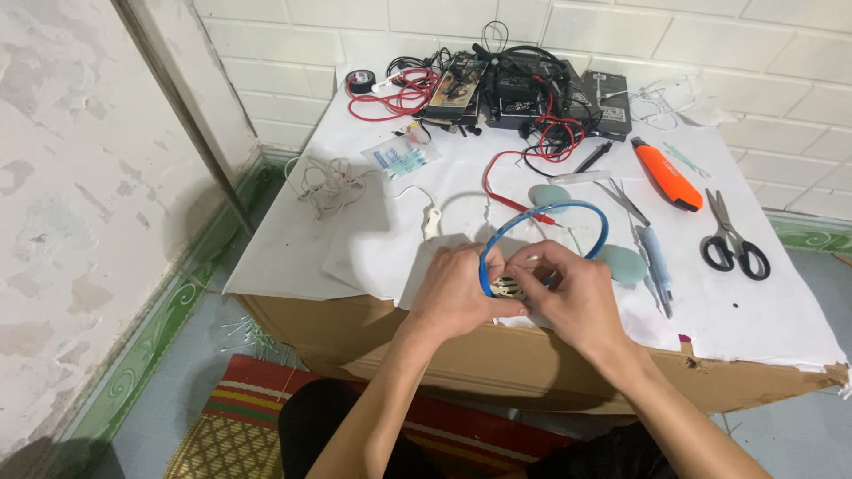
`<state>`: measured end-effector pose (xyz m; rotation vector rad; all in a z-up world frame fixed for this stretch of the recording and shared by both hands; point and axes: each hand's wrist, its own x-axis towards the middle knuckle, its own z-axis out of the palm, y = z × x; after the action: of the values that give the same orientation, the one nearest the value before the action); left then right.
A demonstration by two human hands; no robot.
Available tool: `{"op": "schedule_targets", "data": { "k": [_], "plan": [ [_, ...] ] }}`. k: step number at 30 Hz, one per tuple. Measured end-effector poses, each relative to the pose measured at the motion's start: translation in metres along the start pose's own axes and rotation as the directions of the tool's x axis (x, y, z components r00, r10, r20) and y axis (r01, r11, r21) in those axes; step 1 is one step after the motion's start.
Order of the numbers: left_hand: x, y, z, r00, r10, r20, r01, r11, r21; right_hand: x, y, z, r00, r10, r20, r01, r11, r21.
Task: The person sits at a low cardboard table and attaches a round earpiece speaker to a blue headband, pressing and tightening it by hand and with a small screwdriver while repositioning foam pads around the earpiece.
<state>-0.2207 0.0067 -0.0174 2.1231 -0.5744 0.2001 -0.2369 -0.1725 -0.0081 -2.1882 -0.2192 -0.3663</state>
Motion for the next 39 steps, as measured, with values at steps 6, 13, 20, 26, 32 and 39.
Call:
{"op": "schedule_targets", "data": {
  "k": [6,13,20,26,32,39],
  "plan": [
    [0.004,0.001,0.002,0.998,-0.061,0.006,0.060,0.998,0.022,-0.004,-0.001,0.005,0.999,-0.028,0.033,0.028,0.999,0.021],
    [0.004,0.016,-0.011,0.997,-0.072,0.009,0.072,0.997,-0.031,0.010,0.014,0.002,0.989,-0.145,0.038,0.149,0.971,-0.187],
    [0.004,0.007,-0.004,0.984,-0.151,0.091,0.152,0.988,-0.006,0.010,0.014,0.005,0.992,-0.089,0.089,0.101,0.984,-0.146],
    [0.003,0.008,-0.006,0.978,-0.180,0.102,0.182,0.983,-0.016,0.010,0.014,0.007,0.995,-0.057,0.080,0.068,0.986,-0.151],
    [0.002,0.018,-0.013,0.980,-0.174,0.099,0.174,0.985,0.005,0.014,0.016,-0.003,0.986,-0.117,0.119,0.142,0.961,-0.236],
    [0.006,0.007,-0.004,0.971,-0.205,0.125,0.206,0.978,0.005,0.010,-0.001,-0.006,0.977,-0.077,0.196,0.093,0.993,-0.074]
  ]
}}
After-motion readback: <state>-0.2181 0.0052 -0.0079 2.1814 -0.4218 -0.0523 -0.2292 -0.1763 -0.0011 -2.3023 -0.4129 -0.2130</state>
